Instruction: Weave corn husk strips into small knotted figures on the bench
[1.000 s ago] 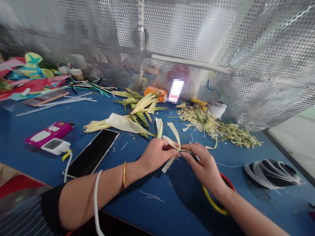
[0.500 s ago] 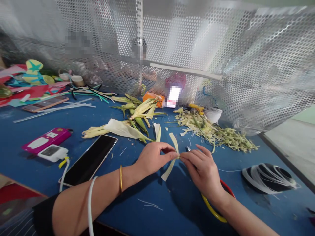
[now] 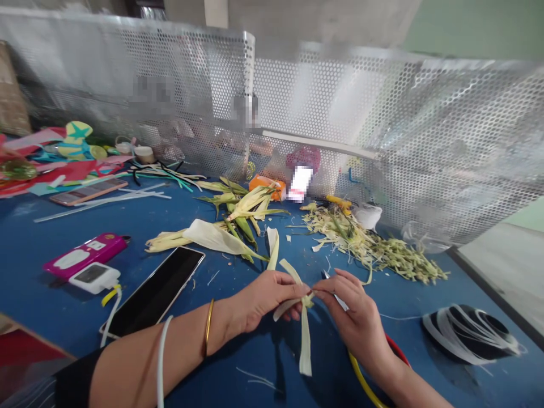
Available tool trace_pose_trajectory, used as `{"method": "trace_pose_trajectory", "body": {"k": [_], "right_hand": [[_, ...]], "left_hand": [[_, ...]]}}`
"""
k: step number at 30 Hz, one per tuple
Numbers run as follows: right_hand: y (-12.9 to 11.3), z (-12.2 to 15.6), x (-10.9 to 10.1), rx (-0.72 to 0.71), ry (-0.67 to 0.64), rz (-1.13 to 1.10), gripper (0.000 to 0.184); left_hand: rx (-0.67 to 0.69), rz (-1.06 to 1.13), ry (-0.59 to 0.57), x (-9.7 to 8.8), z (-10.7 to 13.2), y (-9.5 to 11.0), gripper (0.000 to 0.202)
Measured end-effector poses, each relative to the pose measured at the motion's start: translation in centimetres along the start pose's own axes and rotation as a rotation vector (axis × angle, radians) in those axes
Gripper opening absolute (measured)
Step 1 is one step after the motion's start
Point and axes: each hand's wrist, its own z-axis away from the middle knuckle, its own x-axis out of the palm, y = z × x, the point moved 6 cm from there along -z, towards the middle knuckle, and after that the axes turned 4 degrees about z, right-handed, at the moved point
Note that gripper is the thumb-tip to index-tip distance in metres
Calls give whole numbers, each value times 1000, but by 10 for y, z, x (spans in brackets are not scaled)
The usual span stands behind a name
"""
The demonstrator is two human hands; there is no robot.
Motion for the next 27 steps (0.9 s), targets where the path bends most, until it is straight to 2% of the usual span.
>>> {"method": "trace_pose_trajectory", "body": {"k": [3, 9, 14, 18, 22, 24, 27], "right_hand": [[1, 0, 2, -16, 5, 14, 12], [6, 3, 8, -28, 7, 32, 12], [10, 5, 10, 54, 3, 9, 16], [9, 4, 11, 85, 8, 8, 18], [21, 0, 3, 149, 23, 16, 20], [25, -3, -9, 182, 91, 77, 21], [14, -10, -20, 149, 159, 190, 21]], "left_hand": [[20, -27, 25, -3, -2, -3, 46], [80, -131, 3, 0, -4, -4, 44], [127, -121, 114, -6, -5, -3, 35], [173, -113, 127, -10, -9, -4, 31], [221, -154, 153, -10, -10, 0, 23], [225, -161, 160, -10, -9, 1, 19], [229, -199, 102, -5, -9, 0, 14]]}}
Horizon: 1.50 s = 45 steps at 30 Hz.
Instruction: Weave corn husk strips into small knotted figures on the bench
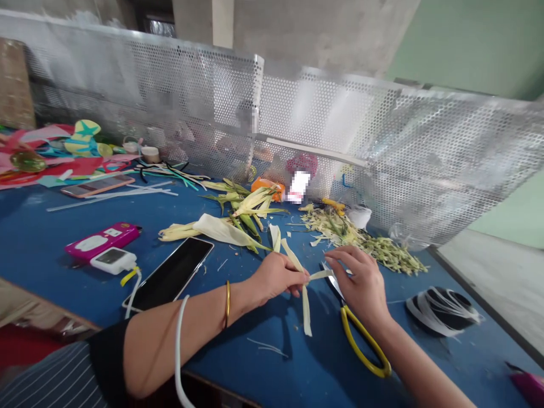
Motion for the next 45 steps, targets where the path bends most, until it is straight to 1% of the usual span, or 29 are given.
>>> {"method": "trace_pose_trajectory", "body": {"k": [2, 4, 6, 7, 10, 12, 14, 17, 21, 23, 27, 31, 32, 35, 36, 37, 38, 40, 45], "right_hand": [[-13, -2, 5, 18, -107, -99, 22], [-24, 0, 15, 91, -226, -232, 18], [-32, 3, 23, 183, -297, -323, 17], [-33, 5, 25, 228, -308, -365, 21], [-28, 9, 22, 323, -257, -468, 33], [-21, 12, 16, 352, -193, -481, 35], [-15, 15, 9, 373, -131, -454, 34], [-13, 18, 1, 374, -67, -393, 26], [-13, 20, -4, 354, -27, -345, 20], [-13, 19, -6, 303, -10, -300, 17], [-20, 21, -13, 112, 69, -127, 13], [-27, 26, -13, 77, 60, -119, 5], [-32, 27, -13, 27, 54, -95, 3], [-56, 32, -10, -259, 37, 30, 8], [-63, 34, -8, -344, 23, 61, 10], [-68, 35, -6, -399, 5, 85, 10], [-71, 36, -4, -423, -11, 106, 10], [-73, 37, 0, -415, -25, 153, 10], [-71, 36, 2, -376, -12, 225, 12]], "left_hand": [[19, -48, -66, 5, 1, -1, 11], [40, -142, -109, 9, 2, -3, 12], [62, -242, -135, 12, 3, -3, 15], [77, -278, -148, 13, 4, -2, 16], [130, -369, -174, 16, 8, 6, 19], [154, -453, -165, 16, 11, 12, 25], [146, -482, -131, 14, 13, 16, 22], [131, -502, -87, 10, 13, 17, 19], [137, -502, -85, 10, 12, 15, 19], [138, -499, -93, 11, 12, 15, 19], [135, -484, -87, 11, 11, 14, 20], [108, -339, -65, 9, 8, 10, 27], [92, -281, -60, 9, 7, 9, 29], [25, -120, -40, 8, 7, 7, 31], [7, -68, -29, 8, 8, 7, 30], [-5, -16, -18, 8, 8, 7, 29], [-14, 34, -9, 8, 9, 8, 28], [-38, 120, 5, 9, 9, 8, 27], [-120, 217, -18, 11, 10, 6, 18]]}}
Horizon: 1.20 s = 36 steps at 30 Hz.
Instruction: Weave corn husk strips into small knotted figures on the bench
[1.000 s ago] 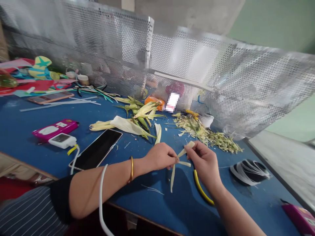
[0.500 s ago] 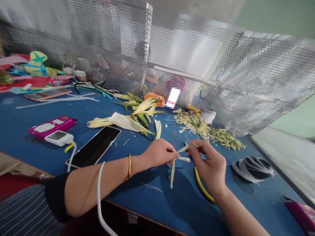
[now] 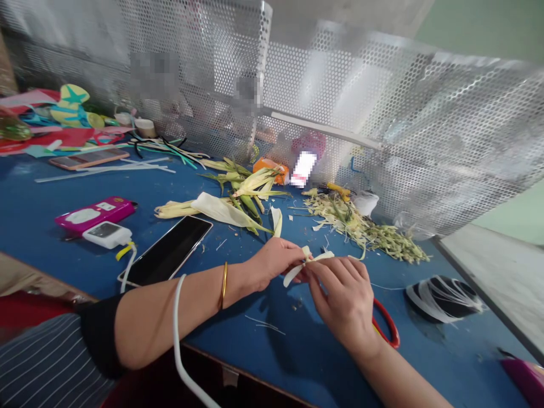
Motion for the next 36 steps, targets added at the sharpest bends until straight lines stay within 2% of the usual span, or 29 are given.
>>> {"method": "trace_pose_trajectory", "body": {"k": [5, 9, 12, 17, 21, 24, 26, 29, 32, 36], "right_hand": [[4, -1, -3, 16, 18, 26, 14], [6, -1, -2, 20, 5, 44, 14], [5, -1, -2, 6, 6, 63, 16], [2, -2, -2, -43, 17, 81, 17], [-4, 0, 2, -128, -7, 91, 26], [-10, 2, 7, -179, -36, 86, 22], [-9, 2, 8, -160, -25, 49, 17], [4, 1, 5, 24, 34, -120, 13], [28, 4, 8, 351, 73, -380, 11], [49, 17, 30, 797, -19, -711, 23]], "left_hand": [[-51, 88, -49, 2, 1, 1, 9], [-48, 126, -89, 2, -1, 0, 20], [-28, 137, -59, 0, -4, -3, 26], [27, 141, -12, -3, -5, -3, 19], [84, 107, 10, -5, -6, 0, 16], [113, 52, 2, -4, -5, 0, 19], [129, 4, -8, -2, -4, 1, 20], [136, -45, -15, 0, -2, 2, 18], [129, -34, -42, 2, 0, 4, 17], [98, -23, -14, 0, 0, 7, 16]]}}
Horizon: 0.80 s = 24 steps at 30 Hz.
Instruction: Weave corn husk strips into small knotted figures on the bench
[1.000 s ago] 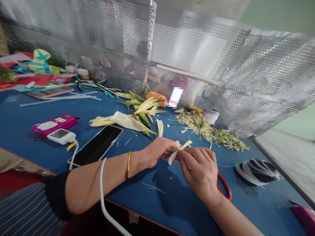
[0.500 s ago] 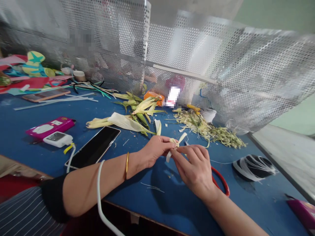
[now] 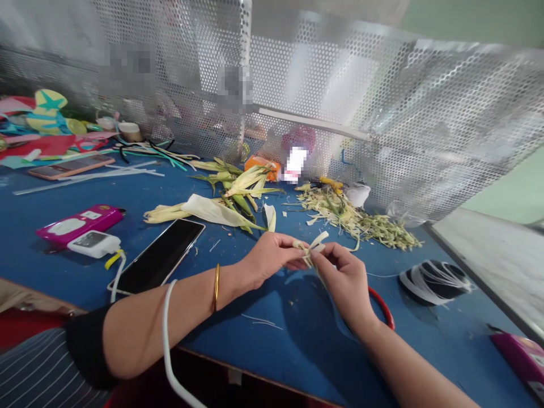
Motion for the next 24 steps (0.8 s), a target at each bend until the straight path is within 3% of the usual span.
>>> {"method": "trace_pose_trajectory", "body": {"k": [2, 8, 16, 18, 20, 24], "right_hand": [[9, 0, 6, 124, -49, -116, 25], [15, 3, 15, 263, -85, -267, 29], [19, 6, 22, 396, -78, -372, 35], [20, 5, 20, 337, -55, -343, 36], [15, 4, 16, 183, -50, -257, 33], [-14, 6, 12, -376, -121, 132, 23]], "left_hand": [[-12, -1, 2, 0, 0, 1, 15], [13, 15, -11, 1, 0, 4, 13], [45, 67, 145, -11, -5, 1, 14], [32, 96, 190, -15, -5, 2, 14], [25, 122, 220, -19, -5, 4, 16], [18, 124, 238, -22, -6, 3, 19]]}}
